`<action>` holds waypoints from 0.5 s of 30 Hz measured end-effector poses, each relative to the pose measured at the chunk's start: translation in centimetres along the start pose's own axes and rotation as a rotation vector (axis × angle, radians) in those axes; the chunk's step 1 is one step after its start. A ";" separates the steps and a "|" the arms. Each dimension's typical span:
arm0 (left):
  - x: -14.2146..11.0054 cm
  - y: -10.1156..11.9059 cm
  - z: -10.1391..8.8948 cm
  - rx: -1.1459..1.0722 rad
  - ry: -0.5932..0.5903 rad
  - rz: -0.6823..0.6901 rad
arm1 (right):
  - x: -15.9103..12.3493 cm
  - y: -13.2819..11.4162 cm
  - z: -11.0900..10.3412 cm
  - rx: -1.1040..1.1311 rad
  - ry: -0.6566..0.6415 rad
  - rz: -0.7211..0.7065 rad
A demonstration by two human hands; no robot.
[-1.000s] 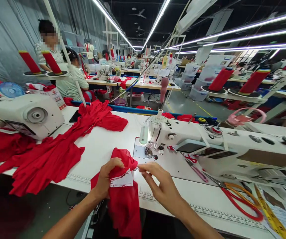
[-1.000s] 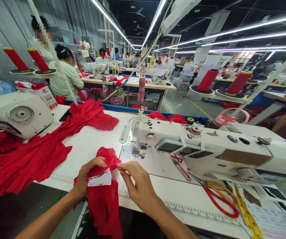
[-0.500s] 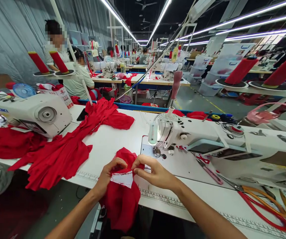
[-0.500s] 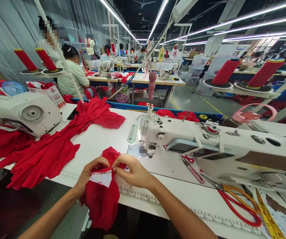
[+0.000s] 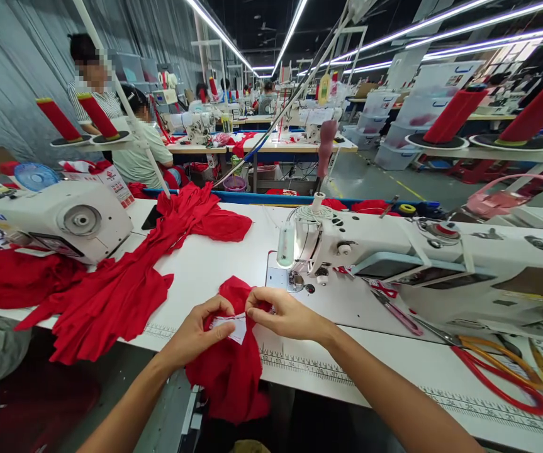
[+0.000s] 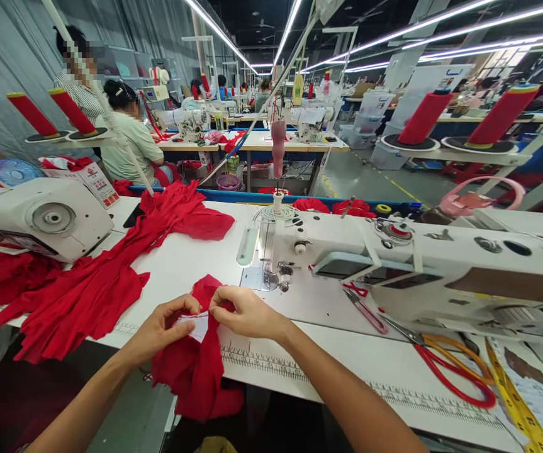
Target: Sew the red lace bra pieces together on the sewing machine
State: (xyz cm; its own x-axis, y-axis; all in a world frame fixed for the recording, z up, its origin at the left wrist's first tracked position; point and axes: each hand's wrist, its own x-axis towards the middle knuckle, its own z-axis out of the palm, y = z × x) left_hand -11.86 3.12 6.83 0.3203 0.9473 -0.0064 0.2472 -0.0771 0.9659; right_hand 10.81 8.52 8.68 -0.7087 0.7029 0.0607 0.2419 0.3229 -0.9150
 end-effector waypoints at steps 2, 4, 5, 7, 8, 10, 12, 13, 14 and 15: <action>0.2 0.3 0.2 0.020 -0.030 -0.063 | -0.1 0.1 -0.2 0.005 -0.035 0.016; 0.3 0.4 0.3 -0.003 -0.077 -0.115 | -0.2 0.2 -0.6 0.038 -0.087 0.032; 0.4 0.4 0.2 -0.017 -0.097 -0.134 | -0.3 0.3 -0.8 0.065 -0.109 0.037; 0.6 0.4 0.1 -0.043 -0.124 -0.167 | -0.5 0.6 -1.1 0.119 -0.127 0.039; 0.6 0.4 0.0 -0.062 -0.131 -0.185 | -0.5 0.8 -1.2 0.141 -0.128 0.037; 0.7 0.5 0.0 -0.110 -0.139 -0.215 | -0.6 1.1 -1.3 0.168 -0.124 0.033; 0.7 0.4 0.0 -0.153 -0.146 -0.228 | -0.6 1.4 -1.2 0.182 -0.122 0.032; 0.7 0.4 0.1 -0.170 -0.148 -0.228 | -0.6 1.5 -1.2 0.190 -0.120 0.033; 0.7 0.3 0.1 -0.185 -0.148 -0.227 | -0.5 1.6 -1.2 0.198 -0.117 0.035; 0.7 0.2 0.1 -0.197 -0.146 -0.225 | -0.5 1.7 -1.1 0.208 -0.114 0.039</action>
State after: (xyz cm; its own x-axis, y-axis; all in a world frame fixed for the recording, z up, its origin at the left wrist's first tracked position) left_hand -11.46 3.74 7.00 0.4087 0.8781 -0.2488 0.1493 0.2046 0.9674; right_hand 12.32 9.42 7.56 -0.7747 0.6323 -0.0105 0.1371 0.1518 -0.9789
